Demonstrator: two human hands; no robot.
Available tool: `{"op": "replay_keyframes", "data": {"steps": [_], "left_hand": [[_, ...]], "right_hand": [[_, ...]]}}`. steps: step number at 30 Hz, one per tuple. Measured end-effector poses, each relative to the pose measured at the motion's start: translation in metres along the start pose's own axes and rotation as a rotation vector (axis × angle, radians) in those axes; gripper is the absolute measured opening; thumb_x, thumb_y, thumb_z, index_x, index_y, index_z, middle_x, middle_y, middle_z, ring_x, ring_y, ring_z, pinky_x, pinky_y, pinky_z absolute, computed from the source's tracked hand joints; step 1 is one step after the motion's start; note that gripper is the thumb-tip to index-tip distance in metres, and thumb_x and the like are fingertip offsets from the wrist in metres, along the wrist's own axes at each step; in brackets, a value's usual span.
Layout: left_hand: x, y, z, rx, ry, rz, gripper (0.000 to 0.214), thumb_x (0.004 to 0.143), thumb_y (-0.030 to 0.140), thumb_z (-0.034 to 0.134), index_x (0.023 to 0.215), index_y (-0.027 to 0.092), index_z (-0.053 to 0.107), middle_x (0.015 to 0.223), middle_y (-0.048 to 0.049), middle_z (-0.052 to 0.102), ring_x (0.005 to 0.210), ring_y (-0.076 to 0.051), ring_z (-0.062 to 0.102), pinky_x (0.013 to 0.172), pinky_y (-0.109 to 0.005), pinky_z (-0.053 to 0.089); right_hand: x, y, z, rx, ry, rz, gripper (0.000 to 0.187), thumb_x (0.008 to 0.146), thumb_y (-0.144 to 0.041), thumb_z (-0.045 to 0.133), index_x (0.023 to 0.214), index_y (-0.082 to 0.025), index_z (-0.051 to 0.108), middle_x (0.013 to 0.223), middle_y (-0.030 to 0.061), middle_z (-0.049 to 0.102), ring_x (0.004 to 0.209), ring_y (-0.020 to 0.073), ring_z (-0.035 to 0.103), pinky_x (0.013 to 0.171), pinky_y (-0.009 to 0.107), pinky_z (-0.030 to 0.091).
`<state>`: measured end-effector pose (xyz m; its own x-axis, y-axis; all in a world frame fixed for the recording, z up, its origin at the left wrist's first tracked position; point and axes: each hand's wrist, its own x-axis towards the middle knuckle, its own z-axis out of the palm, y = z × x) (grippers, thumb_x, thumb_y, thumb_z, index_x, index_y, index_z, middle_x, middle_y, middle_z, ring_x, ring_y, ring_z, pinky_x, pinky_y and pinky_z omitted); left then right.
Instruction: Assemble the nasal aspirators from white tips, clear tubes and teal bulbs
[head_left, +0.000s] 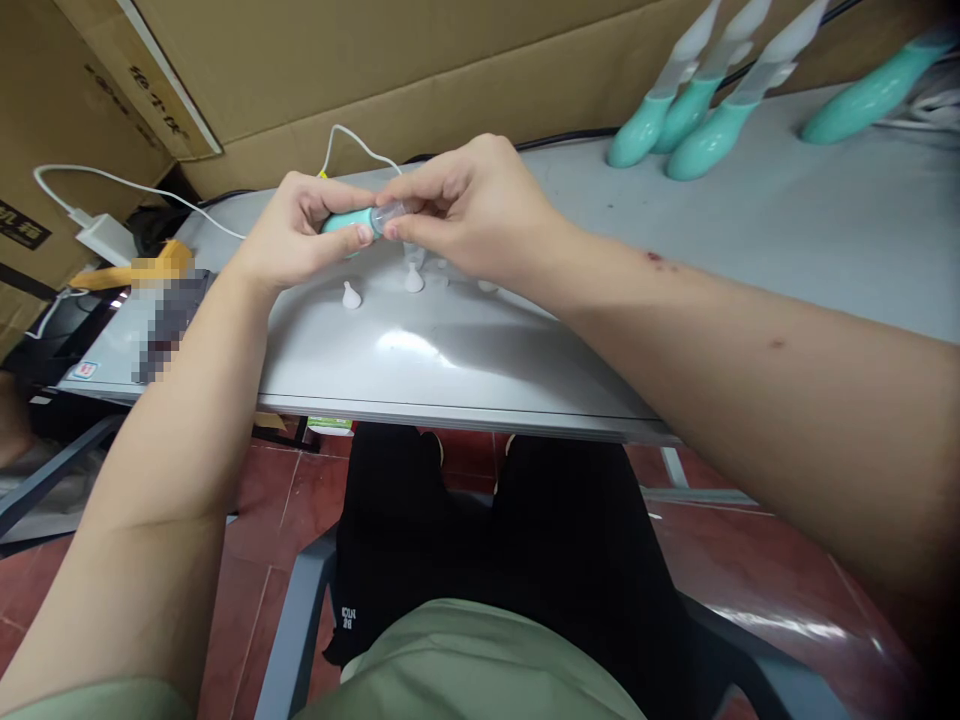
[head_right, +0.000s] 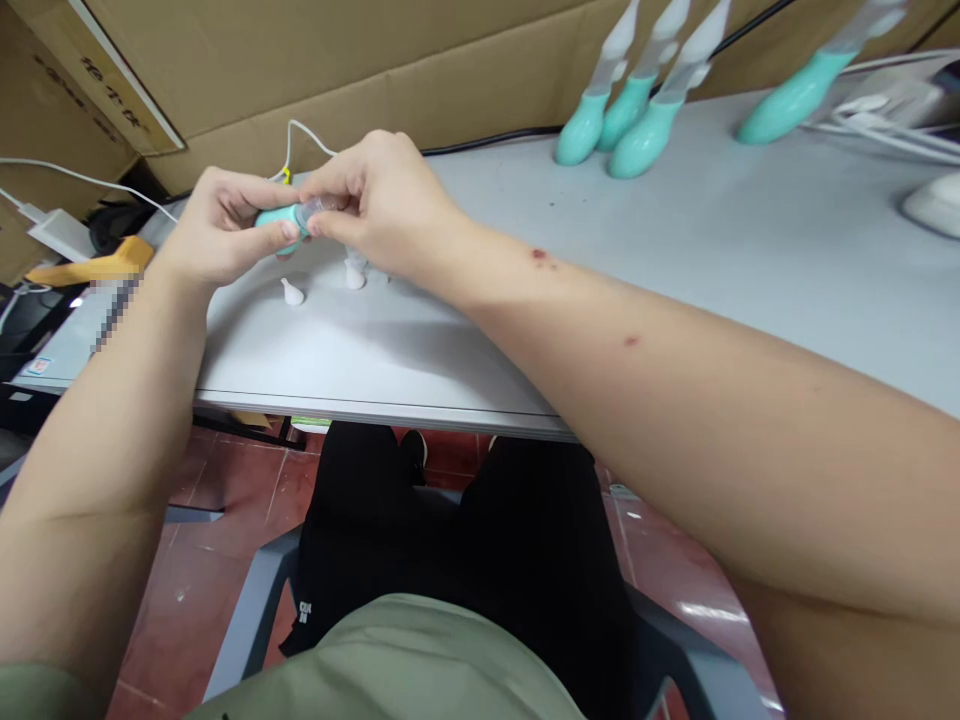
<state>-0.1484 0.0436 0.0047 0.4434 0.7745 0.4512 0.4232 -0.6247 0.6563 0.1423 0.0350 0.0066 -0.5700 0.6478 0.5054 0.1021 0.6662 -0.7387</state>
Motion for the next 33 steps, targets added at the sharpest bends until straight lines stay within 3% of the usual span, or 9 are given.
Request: {"op": "replay_keyframes", "data": {"steps": [5,10,13,15,17,21,24,29,33], "left_hand": [[-0.002,-0.004,0.001,-0.046,-0.006,0.028,0.077,0.086,0.104,0.108,0.100,0.029,0.098,0.078,-0.0028,0.072,0.067,-0.021,0.051,0.064,-0.044,0.051],[0.000,-0.009,0.001,-0.088,0.003,0.008,0.075,0.080,0.100,0.113,0.095,0.029,0.092,0.077,-0.0028,0.070,0.066,-0.021,0.052,0.061,-0.044,0.050],[0.005,-0.020,0.001,-0.127,0.067,-0.004,0.072,0.078,0.095,0.112,0.098,0.028,0.091,0.086,-0.0047,0.076,0.068,-0.022,0.059,0.059,-0.043,0.051],[0.009,-0.034,-0.001,-0.135,0.100,-0.018,0.072,0.077,0.093,0.108,0.100,0.028,0.089,0.089,-0.0049,0.079,0.070,-0.022,0.063,0.060,-0.042,0.053],[0.011,-0.050,-0.004,-0.125,0.123,-0.002,0.073,0.076,0.097,0.104,0.101,0.030,0.088,0.088,-0.0036,0.080,0.071,-0.021,0.060,0.061,-0.042,0.053],[0.015,-0.077,-0.014,-0.052,0.177,0.045,0.071,0.083,0.102,0.101,0.107,0.036,0.089,0.091,-0.0012,0.083,0.082,-0.026,0.063,0.073,-0.050,0.061],[0.016,-0.084,-0.017,0.003,0.194,0.055,0.073,0.080,0.103,0.106,0.112,0.040,0.092,0.102,-0.0015,0.088,0.094,-0.030,0.068,0.087,-0.056,0.065],[0.011,-0.066,-0.013,0.015,0.204,-0.016,0.061,0.081,0.093,0.107,0.103,0.038,0.091,0.092,0.0019,0.088,0.075,-0.022,0.061,0.064,-0.044,0.054],[0.007,-0.048,-0.007,0.032,0.218,-0.028,0.055,0.084,0.085,0.106,0.095,0.034,0.087,0.088,0.0012,0.086,0.071,-0.020,0.064,0.063,-0.040,0.055]], "right_hand": [[0.006,0.003,0.001,-0.013,-0.037,-0.020,0.016,0.097,-0.051,0.097,0.095,-0.036,0.090,0.086,-0.0014,0.080,0.086,0.0300,0.074,0.082,0.045,0.063],[0.005,-0.003,0.006,-0.159,-0.022,-0.090,0.009,0.104,-0.028,0.081,0.096,-0.028,0.084,0.084,-0.0004,0.076,0.077,0.0271,0.072,0.086,0.044,0.061],[0.001,-0.015,0.009,-0.314,0.035,-0.067,0.018,0.110,-0.018,0.079,0.122,-0.028,0.086,0.124,0.0060,0.090,0.101,0.0310,0.082,0.098,0.046,0.067],[-0.002,-0.025,0.012,-0.452,0.082,-0.045,0.030,0.110,-0.014,0.082,0.136,-0.029,0.082,0.154,0.0106,0.086,0.127,0.0361,0.083,0.111,0.048,0.068],[-0.005,-0.033,0.015,-0.570,0.108,-0.052,0.033,0.110,-0.011,0.082,0.138,-0.030,0.080,0.166,0.0135,0.080,0.141,0.0401,0.080,0.117,0.050,0.066],[-0.009,-0.035,0.027,-0.676,-0.102,-0.187,0.016,0.119,-0.019,0.076,0.131,-0.025,0.085,0.156,0.0150,0.085,0.145,0.0421,0.079,0.125,0.055,0.062],[-0.010,-0.028,0.040,-0.722,-0.262,-0.320,0.024,0.126,-0.021,0.068,0.134,-0.021,0.090,0.141,0.0154,0.089,0.149,0.0447,0.074,0.127,0.061,0.059],[-0.008,-0.021,0.051,-0.803,-0.364,-0.335,0.028,0.121,-0.009,0.066,0.111,-0.020,0.089,0.118,0.0121,0.087,0.138,0.0400,0.073,0.123,0.059,0.056],[-0.002,-0.022,0.046,-0.727,-0.347,-0.297,0.034,0.116,-0.001,0.063,0.099,-0.019,0.087,0.112,0.0123,0.089,0.126,0.0375,0.079,0.120,0.056,0.059]]}}
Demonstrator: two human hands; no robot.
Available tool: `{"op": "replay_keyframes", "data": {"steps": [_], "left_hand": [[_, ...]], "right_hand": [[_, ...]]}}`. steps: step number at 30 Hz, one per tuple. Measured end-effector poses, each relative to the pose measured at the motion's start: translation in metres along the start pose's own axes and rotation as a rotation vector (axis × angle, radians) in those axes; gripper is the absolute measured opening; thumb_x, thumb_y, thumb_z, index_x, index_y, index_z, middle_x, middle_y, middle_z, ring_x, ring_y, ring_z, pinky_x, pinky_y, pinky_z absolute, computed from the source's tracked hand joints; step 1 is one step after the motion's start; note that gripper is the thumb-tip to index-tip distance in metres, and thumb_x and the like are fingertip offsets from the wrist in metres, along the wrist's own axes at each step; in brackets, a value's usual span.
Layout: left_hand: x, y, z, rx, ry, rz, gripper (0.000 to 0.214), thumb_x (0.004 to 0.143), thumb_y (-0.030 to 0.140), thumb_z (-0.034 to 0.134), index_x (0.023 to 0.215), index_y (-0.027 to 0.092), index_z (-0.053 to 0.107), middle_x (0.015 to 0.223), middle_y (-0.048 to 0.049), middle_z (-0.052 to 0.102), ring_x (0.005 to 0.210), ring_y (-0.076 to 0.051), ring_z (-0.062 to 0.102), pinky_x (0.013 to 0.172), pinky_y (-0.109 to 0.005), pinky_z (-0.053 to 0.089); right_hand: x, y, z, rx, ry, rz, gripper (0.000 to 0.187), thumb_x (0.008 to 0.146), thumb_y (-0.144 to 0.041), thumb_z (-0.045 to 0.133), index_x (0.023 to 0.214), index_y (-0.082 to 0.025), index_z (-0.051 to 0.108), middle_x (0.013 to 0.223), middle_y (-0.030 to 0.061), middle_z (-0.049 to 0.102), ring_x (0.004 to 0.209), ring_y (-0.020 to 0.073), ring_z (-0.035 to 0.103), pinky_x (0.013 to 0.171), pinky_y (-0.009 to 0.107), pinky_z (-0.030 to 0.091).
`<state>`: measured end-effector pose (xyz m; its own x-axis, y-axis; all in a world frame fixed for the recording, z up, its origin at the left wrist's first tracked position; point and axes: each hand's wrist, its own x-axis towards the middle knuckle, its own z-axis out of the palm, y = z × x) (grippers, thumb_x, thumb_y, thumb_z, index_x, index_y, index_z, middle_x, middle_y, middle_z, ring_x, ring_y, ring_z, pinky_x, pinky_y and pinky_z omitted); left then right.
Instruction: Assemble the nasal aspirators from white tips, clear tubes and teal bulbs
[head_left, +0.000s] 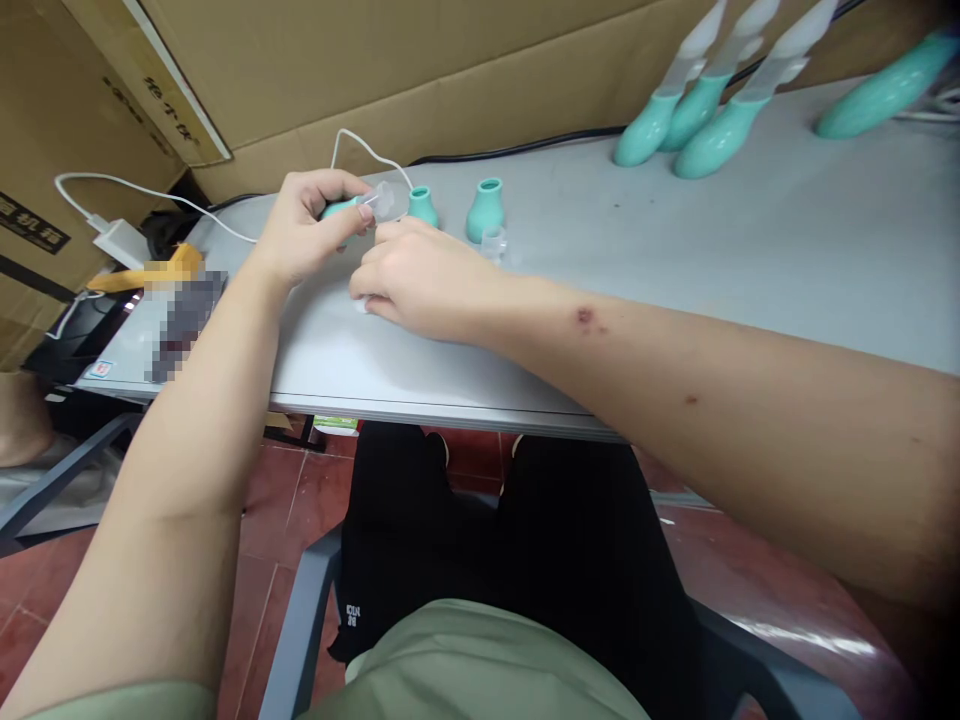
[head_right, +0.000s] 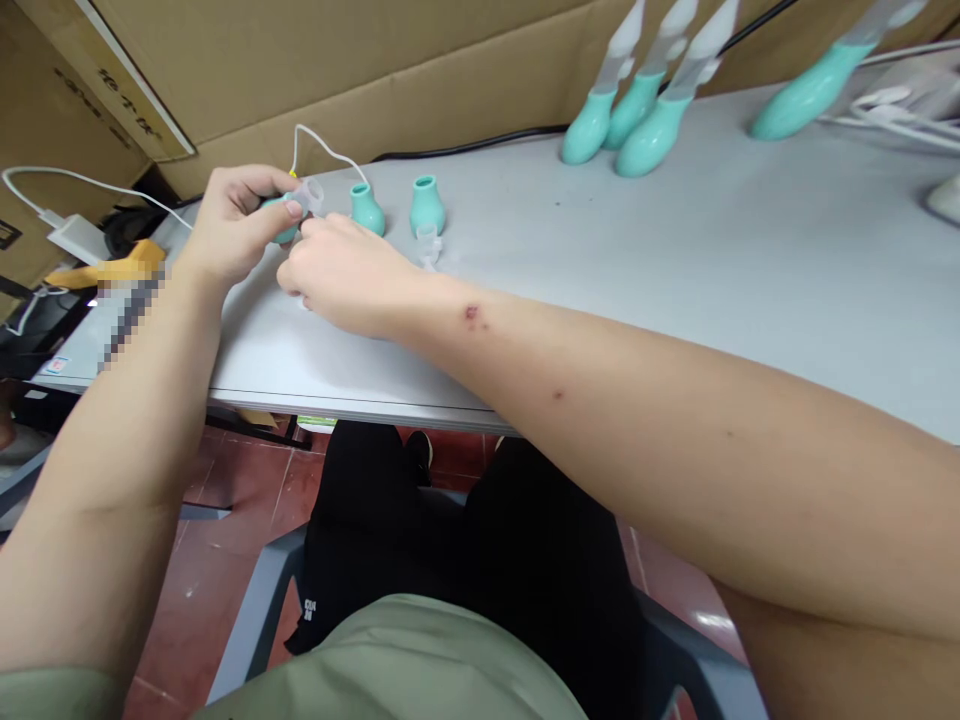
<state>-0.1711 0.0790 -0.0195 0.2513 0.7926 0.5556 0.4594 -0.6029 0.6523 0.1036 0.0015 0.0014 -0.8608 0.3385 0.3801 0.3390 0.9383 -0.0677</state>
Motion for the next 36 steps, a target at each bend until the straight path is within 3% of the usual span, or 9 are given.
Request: {"op": "replay_keyframes", "data": {"steps": [4,7,10,13,17,25,30,32,36], "left_hand": [[-0.003,0.009,0.005,0.008,0.044,0.018,0.051,0.088,0.080,0.103,0.091,0.032,0.084,0.084,-0.0003,0.084,0.072,-0.022,0.068,0.064,-0.040,0.058],[-0.004,0.011,0.003,0.017,0.053,0.011,0.043,0.089,0.074,0.100,0.089,0.033,0.086,0.079,0.0003,0.081,0.063,-0.020,0.058,0.056,-0.041,0.051],[-0.005,0.008,-0.002,0.016,0.003,-0.006,0.040,0.092,0.072,0.100,0.094,0.033,0.089,0.078,0.0011,0.082,0.062,-0.019,0.053,0.059,-0.043,0.050],[-0.004,0.003,-0.006,0.029,-0.006,0.032,0.055,0.093,0.085,0.102,0.101,0.031,0.090,0.078,0.0025,0.081,0.071,-0.020,0.056,0.070,-0.045,0.055],[-0.001,0.000,-0.005,0.053,-0.033,0.062,0.078,0.086,0.104,0.102,0.109,0.030,0.093,0.081,0.0034,0.081,0.081,-0.021,0.059,0.081,-0.049,0.056],[-0.001,0.005,-0.005,0.092,-0.038,0.142,0.082,0.088,0.105,0.104,0.114,0.028,0.090,0.089,0.0006,0.082,0.093,-0.025,0.062,0.088,-0.050,0.054],[-0.005,0.014,0.001,0.137,-0.003,0.211,0.077,0.098,0.099,0.096,0.121,0.026,0.090,0.105,-0.0019,0.085,0.101,-0.026,0.065,0.097,-0.051,0.057],[-0.008,0.020,0.003,0.158,0.009,0.211,0.067,0.100,0.092,0.098,0.119,0.028,0.090,0.106,-0.0030,0.086,0.103,-0.028,0.069,0.098,-0.052,0.058],[-0.012,0.034,0.003,0.181,0.029,0.197,0.055,0.098,0.082,0.105,0.114,0.031,0.090,0.106,-0.0041,0.088,0.106,-0.032,0.075,0.099,-0.053,0.062]], "right_hand": [[-0.008,0.016,-0.012,0.110,0.126,0.011,0.028,0.120,-0.006,0.069,0.117,-0.020,0.093,0.117,0.0090,0.094,0.123,0.0339,0.084,0.118,0.051,0.063],[-0.019,0.034,-0.019,0.197,0.419,0.061,0.020,0.123,-0.016,0.078,0.119,-0.025,0.094,0.121,0.0049,0.095,0.128,0.0315,0.087,0.124,0.048,0.063],[-0.024,0.049,-0.021,0.309,0.562,0.166,0.021,0.119,-0.009,0.079,0.118,-0.025,0.092,0.130,0.0055,0.096,0.125,0.0290,0.088,0.122,0.046,0.066],[-0.022,0.056,-0.020,0.399,0.559,0.269,0.015,0.116,-0.014,0.087,0.111,-0.028,0.086,0.132,0.0059,0.096,0.120,0.0298,0.084,0.120,0.047,0.067],[-0.020,0.058,-0.018,0.478,0.537,0.275,0.014,0.114,-0.031,0.093,0.105,-0.032,0.082,0.133,0.0074,0.095,0.123,0.0370,0.083,0.125,0.056,0.066],[-0.021,0.063,-0.012,0.520,0.544,0.289,0.024,0.109,-0.057,0.093,0.109,-0.034,0.088,0.132,0.0067,0.097,0.120,0.0370,0.084,0.123,0.057,0.069],[-0.019,0.068,-0.010,0.538,0.555,0.321,0.037,0.099,-0.081,0.094,0.111,-0.045,0.097,0.128,0.0042,0.097,0.121,0.0434,0.085,0.117,0.063,0.073],[-0.020,0.067,-0.010,0.539,0.547,0.321,0.036,0.098,-0.079,0.097,0.110,-0.045,0.098,0.125,0.0037,0.098,0.121,0.0448,0.086,0.115,0.065,0.074],[-0.023,0.068,-0.007,0.560,0.570,0.242,0.021,0.108,-0.057,0.095,0.111,-0.036,0.094,0.127,0.0063,0.097,0.118,0.0387,0.086,0.118,0.063,0.072]]}}
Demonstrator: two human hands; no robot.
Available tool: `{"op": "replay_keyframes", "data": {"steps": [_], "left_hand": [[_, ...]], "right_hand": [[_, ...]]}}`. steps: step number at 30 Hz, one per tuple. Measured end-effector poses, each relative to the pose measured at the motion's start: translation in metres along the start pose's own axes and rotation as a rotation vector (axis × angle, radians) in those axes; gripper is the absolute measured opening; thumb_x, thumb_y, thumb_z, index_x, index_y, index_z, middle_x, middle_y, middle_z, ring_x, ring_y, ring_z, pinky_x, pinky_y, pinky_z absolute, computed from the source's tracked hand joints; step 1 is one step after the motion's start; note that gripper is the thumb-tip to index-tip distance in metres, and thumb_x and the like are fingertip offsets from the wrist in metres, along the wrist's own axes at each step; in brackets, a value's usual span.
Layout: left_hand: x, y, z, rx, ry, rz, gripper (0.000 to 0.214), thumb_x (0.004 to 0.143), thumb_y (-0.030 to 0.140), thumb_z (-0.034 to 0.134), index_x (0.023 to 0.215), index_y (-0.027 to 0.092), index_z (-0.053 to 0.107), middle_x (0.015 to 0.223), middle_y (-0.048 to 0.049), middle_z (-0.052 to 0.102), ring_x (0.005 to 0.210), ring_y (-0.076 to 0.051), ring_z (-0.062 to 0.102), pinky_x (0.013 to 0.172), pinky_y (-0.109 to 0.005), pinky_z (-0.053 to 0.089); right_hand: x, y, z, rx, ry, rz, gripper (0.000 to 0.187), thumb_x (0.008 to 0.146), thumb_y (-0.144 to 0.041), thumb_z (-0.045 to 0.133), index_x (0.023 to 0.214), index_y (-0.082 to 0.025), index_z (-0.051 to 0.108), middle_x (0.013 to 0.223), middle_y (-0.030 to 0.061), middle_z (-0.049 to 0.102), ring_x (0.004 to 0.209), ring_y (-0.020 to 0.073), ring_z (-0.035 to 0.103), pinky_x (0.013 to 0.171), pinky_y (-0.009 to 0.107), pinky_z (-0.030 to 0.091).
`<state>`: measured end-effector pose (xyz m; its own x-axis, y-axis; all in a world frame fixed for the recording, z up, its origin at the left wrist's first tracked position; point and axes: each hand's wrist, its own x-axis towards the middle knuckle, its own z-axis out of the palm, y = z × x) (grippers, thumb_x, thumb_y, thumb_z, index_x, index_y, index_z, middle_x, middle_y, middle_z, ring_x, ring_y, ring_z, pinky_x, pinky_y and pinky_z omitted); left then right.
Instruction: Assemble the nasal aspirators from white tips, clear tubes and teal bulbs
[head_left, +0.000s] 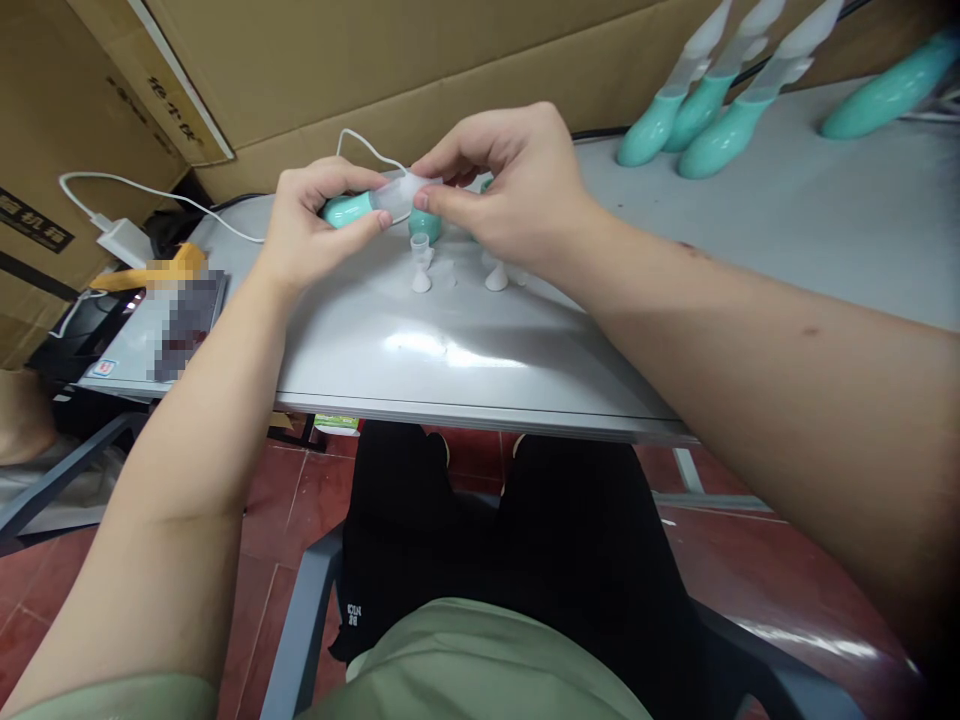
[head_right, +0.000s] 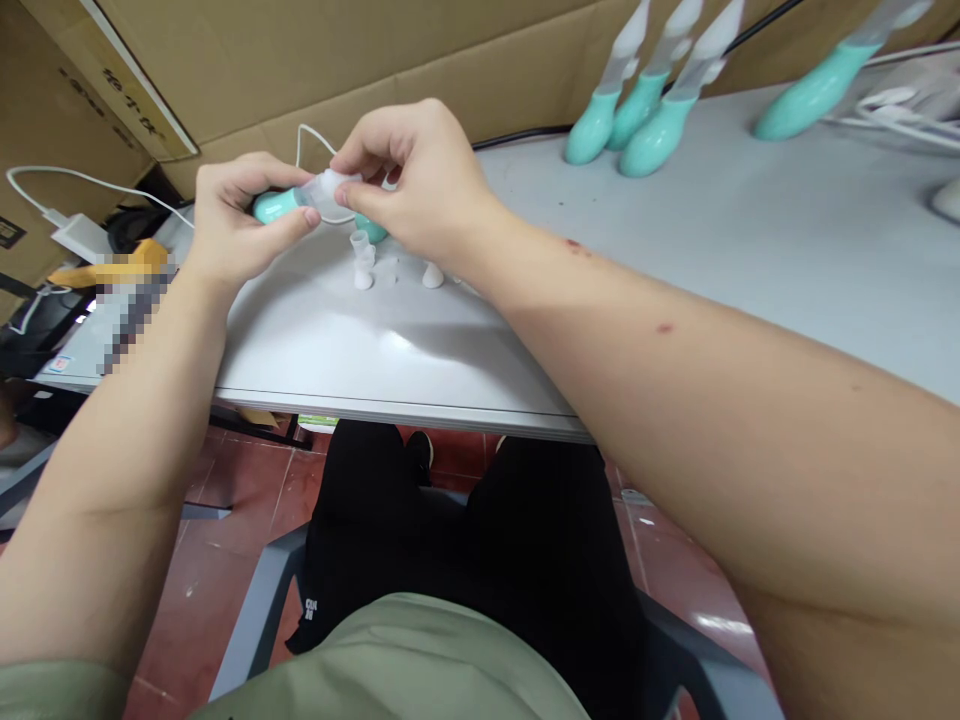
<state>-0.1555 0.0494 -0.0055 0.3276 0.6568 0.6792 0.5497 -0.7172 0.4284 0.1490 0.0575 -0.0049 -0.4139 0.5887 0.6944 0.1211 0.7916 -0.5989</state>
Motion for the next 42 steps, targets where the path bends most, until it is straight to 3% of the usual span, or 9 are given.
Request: {"op": "replay_keyframes", "data": {"steps": [4,11,19,25,30,34,37,39,42], "left_hand": [[0.001,0.008,0.000,0.011,0.000,0.010,0.054,0.097,0.081,0.107,0.115,0.032,0.092,0.102,-0.0043,0.087,0.110,-0.034,0.077,0.099,-0.052,0.065],[0.002,0.007,0.008,-0.021,0.073,0.063,0.054,0.088,0.085,0.108,0.106,0.036,0.096,0.096,-0.0054,0.087,0.093,-0.034,0.074,0.090,-0.056,0.068],[0.000,0.031,0.008,-0.023,-0.009,0.014,0.042,0.097,0.074,0.102,0.112,0.035,0.096,0.101,-0.0093,0.085,0.104,-0.039,0.081,0.101,-0.059,0.068],[-0.001,0.032,0.009,0.013,-0.013,-0.037,0.042,0.095,0.075,0.100,0.107,0.036,0.094,0.100,-0.0086,0.080,0.106,-0.040,0.081,0.100,-0.057,0.068],[0.000,0.026,0.009,0.035,0.026,-0.055,0.045,0.095,0.076,0.101,0.109,0.035,0.093,0.102,-0.0082,0.085,0.108,-0.040,0.081,0.101,-0.056,0.068],[0.002,0.004,0.009,0.001,0.026,-0.085,0.053,0.098,0.087,0.098,0.106,0.035,0.089,0.101,-0.0055,0.087,0.099,-0.036,0.077,0.093,-0.054,0.061],[0.006,-0.030,0.006,-0.017,0.069,-0.104,0.086,0.098,0.115,0.085,0.114,0.030,0.082,0.104,-0.0002,0.087,0.098,-0.025,0.065,0.091,-0.048,0.055],[0.009,-0.056,0.002,0.007,0.109,-0.080,0.102,0.098,0.127,0.071,0.121,0.027,0.074,0.106,0.0019,0.085,0.102,-0.021,0.059,0.092,-0.046,0.051],[0.011,-0.090,0.000,-0.007,0.071,-0.058,0.097,0.110,0.122,0.059,0.133,0.028,0.064,0.112,0.0035,0.083,0.106,-0.018,0.063,0.094,-0.046,0.050]], "right_hand": [[0.000,0.005,0.001,-0.019,-0.042,-0.023,0.022,0.109,-0.058,0.096,0.110,-0.037,0.091,0.126,0.0058,0.096,0.118,0.0375,0.084,0.118,0.061,0.070],[-0.001,0.001,-0.003,0.000,-0.078,0.040,0.022,0.103,-0.056,0.100,0.102,-0.036,0.090,0.121,0.0068,0.095,0.119,0.0406,0.084,0.120,0.065,0.070],[0.003,0.001,-0.004,0.064,-0.094,0.002,0.024,0.096,-0.057,0.101,0.098,-0.036,0.089,0.119,0.0093,0.095,0.118,0.0410,0.085,0.114,0.063,0.069],[0.007,0.002,-0.001,0.056,-0.103,0.026,0.041,0.088,-0.075,0.103,0.096,-0.036,0.090,0.116,0.0116,0.094,0.118,0.0423,0.084,0.110,0.063,0.066],[0.014,-0.009,0.001,0.007,-0.116,0.051,0.029,0.092,-0.061,0.101,0.093,-0.036,0.086,0.115,0.0065,0.095,0.110,0.0381,0.084,0.112,0.060,0.071],[0.022,-0.019,-0.014,-0.134,-0.191,0.072,0.024,0.091,-0.056,0.106,0.107,-0.041,0.094,0.120,0.0053,0.095,0.116,0.0448,0.086,0.116,0.069,0.073],[0.026,-0.024,-0.031,-0.225,-0.204,0.016,0.041,0.086,-0.053,0.111,0.122,-0.043,0.097,0.125,0.0075,0.094,0.127,0.0496,0.086,0.119,0.072,0.072],[0.025,-0.026,-0.039,-0.253,-0.240,-0.008,0.032,0.088,-0.050,0.110,0.115,-0.041,0.096,0.112,0.0076,0.091,0.119,0.0480,0.086,0.115,0.070,0.073],[0.016,-0.023,-0.037,-0.287,-0.350,0.001,0.014,0.098,-0.048,0.099,0.094,-0.036,0.092,0.092,0.0071,0.085,0.098,0.0412,0.084,0.106,0.064,0.071]]}}
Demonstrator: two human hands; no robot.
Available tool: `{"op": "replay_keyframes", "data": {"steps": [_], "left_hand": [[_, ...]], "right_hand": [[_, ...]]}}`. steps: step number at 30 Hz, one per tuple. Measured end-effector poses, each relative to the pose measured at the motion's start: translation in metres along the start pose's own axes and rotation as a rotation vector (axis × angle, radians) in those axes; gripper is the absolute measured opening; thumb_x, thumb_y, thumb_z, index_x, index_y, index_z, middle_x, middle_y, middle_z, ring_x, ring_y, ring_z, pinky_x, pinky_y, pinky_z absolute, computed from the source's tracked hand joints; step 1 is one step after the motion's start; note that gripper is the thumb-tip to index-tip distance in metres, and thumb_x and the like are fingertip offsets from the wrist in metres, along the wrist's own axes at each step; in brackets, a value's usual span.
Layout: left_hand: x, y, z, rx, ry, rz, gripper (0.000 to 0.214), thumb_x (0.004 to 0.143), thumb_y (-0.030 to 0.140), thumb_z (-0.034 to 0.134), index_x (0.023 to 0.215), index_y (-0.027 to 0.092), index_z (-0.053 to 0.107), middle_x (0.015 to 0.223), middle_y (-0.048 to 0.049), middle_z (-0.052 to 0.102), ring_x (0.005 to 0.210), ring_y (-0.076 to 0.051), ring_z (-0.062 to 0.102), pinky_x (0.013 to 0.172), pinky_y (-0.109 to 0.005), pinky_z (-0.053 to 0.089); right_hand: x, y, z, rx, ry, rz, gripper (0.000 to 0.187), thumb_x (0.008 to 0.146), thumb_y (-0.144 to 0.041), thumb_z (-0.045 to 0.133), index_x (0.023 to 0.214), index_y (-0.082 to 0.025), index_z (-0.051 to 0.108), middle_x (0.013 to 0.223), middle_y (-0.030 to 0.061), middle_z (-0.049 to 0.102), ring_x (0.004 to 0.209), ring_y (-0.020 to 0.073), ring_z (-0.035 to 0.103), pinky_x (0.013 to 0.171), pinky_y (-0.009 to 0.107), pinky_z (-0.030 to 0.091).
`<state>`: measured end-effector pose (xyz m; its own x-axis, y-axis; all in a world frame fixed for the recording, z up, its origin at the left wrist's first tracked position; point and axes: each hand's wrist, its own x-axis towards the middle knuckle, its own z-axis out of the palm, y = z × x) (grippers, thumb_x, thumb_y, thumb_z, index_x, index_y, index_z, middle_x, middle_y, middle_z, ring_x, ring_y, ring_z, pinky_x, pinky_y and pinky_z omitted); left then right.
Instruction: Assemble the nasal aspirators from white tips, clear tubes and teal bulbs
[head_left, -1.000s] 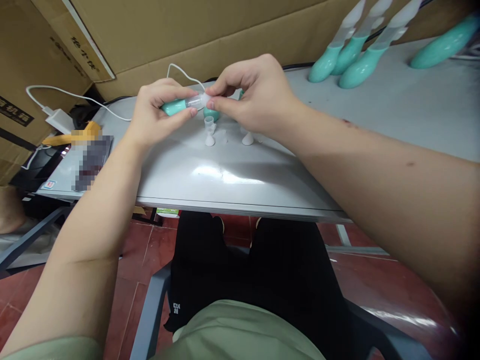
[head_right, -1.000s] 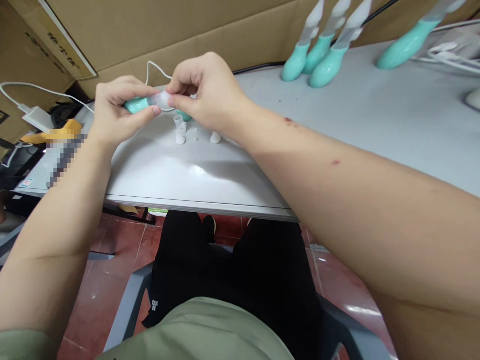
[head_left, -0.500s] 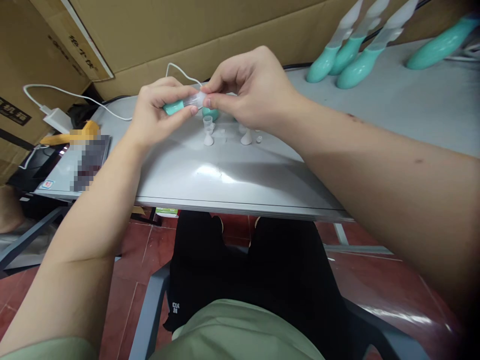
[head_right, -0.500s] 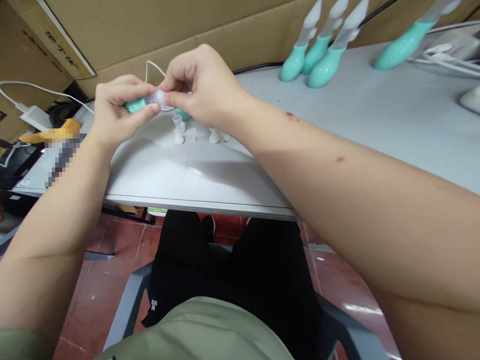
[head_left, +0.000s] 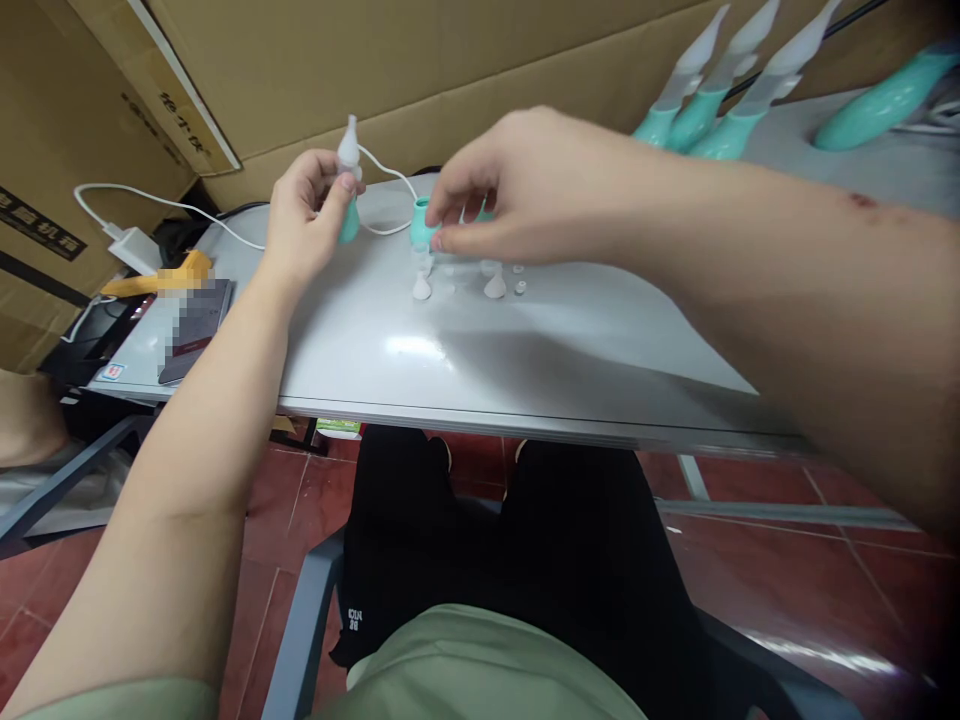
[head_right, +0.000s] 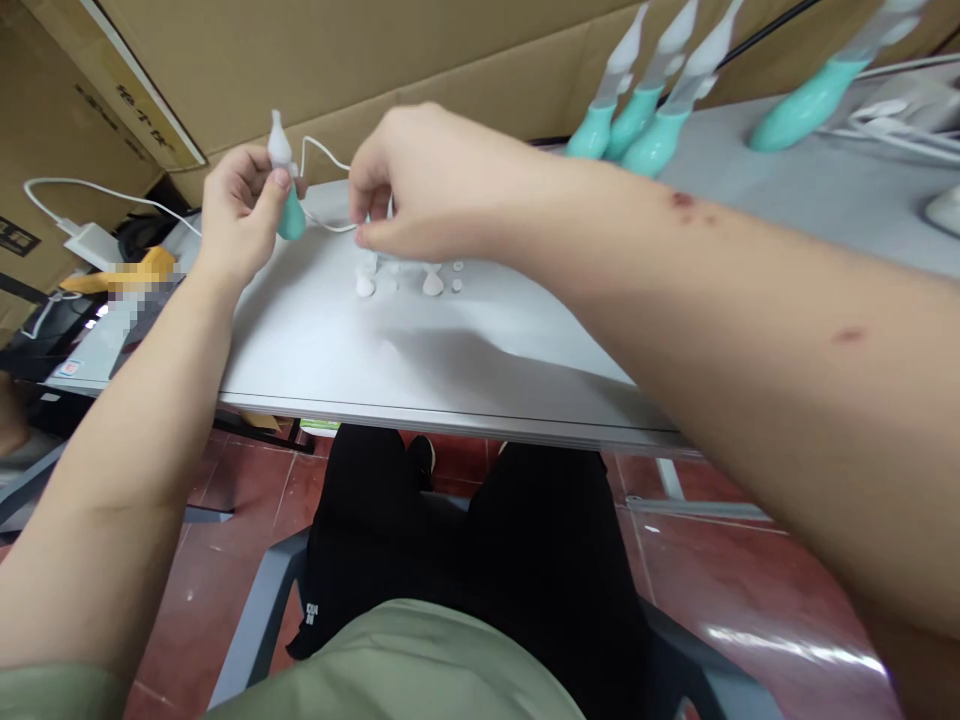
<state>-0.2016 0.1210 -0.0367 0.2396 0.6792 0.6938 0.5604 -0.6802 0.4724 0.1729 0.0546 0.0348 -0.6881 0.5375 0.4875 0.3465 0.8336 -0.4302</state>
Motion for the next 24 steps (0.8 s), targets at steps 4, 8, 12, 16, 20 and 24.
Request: {"op": "replay_keyframes", "data": {"steps": [4,8,12,16,20,24], "left_hand": [[0.000,-0.027,0.003,-0.051,0.012,-0.009,0.095,0.103,0.124,0.069,0.135,0.034,0.067,0.116,0.0029,0.090,0.110,-0.023,0.077,0.095,-0.050,0.057],[-0.003,-0.041,0.001,-0.072,0.020,-0.046,0.076,0.097,0.114,0.084,0.125,0.044,0.076,0.114,0.0042,0.097,0.102,-0.027,0.086,0.086,-0.053,0.064],[-0.001,-0.056,-0.002,-0.108,0.021,-0.052,0.077,0.092,0.110,0.094,0.124,0.042,0.077,0.101,0.0055,0.093,0.089,-0.023,0.081,0.084,-0.053,0.065],[0.001,-0.065,0.001,-0.202,0.082,-0.062,0.095,0.075,0.113,0.109,0.119,0.037,0.072,0.087,0.0075,0.086,0.081,-0.020,0.069,0.076,-0.048,0.053],[-0.003,-0.040,0.007,-0.105,0.100,-0.116,0.105,0.080,0.109,0.110,0.138,0.032,0.067,0.109,0.0067,0.088,0.100,-0.020,0.067,0.086,-0.045,0.052],[-0.003,0.021,0.016,0.050,0.375,0.143,0.111,0.100,0.125,0.073,0.167,0.037,0.060,0.144,0.0030,0.078,0.125,-0.022,0.060,0.101,-0.043,0.054]], "right_hand": [[-0.012,0.008,0.022,-0.033,0.003,-0.043,0.044,0.108,-0.065,0.092,0.078,-0.035,0.084,0.080,0.0063,0.081,0.101,0.0345,0.084,0.102,0.053,0.067],[-0.026,0.007,0.022,-0.099,-0.113,-0.108,0.025,0.111,-0.056,0.093,0.102,-0.033,0.099,0.103,0.0094,0.095,0.117,0.0434,0.084,0.104,0.056,0.066],[-0.033,0.001,0.014,-0.162,-0.154,-0.094,0.014,0.111,-0.045,0.093,0.110,-0.035,0.102,0.109,0.0093,0.096,0.124,0.0463,0.081,0.108,0.058,0.064],[-0.034,0.001,0.015,-0.185,-0.170,-0.073,0.014,0.112,-0.043,0.092,0.109,-0.034,0.102,0.112,0.0099,0.097,0.127,0.0471,0.079,0.112,0.061,0.061],[-0.034,0.004,0.018,-0.207,-0.176,-0.070,0.017,0.115,-0.033,0.085,0.113,-0.031,0.102,0.116,0.0113,0.097,0.129,0.0470,0.077,0.118,0.063,0.058],[-0.035,0.011,0.021,-0.200,-0.195,-0.110,0.025,0.118,-0.030,0.078,0.118,-0.031,0.103,0.110,0.0108,0.096,0.128,0.0471,0.077,0.116,0.063,0.059]]}}
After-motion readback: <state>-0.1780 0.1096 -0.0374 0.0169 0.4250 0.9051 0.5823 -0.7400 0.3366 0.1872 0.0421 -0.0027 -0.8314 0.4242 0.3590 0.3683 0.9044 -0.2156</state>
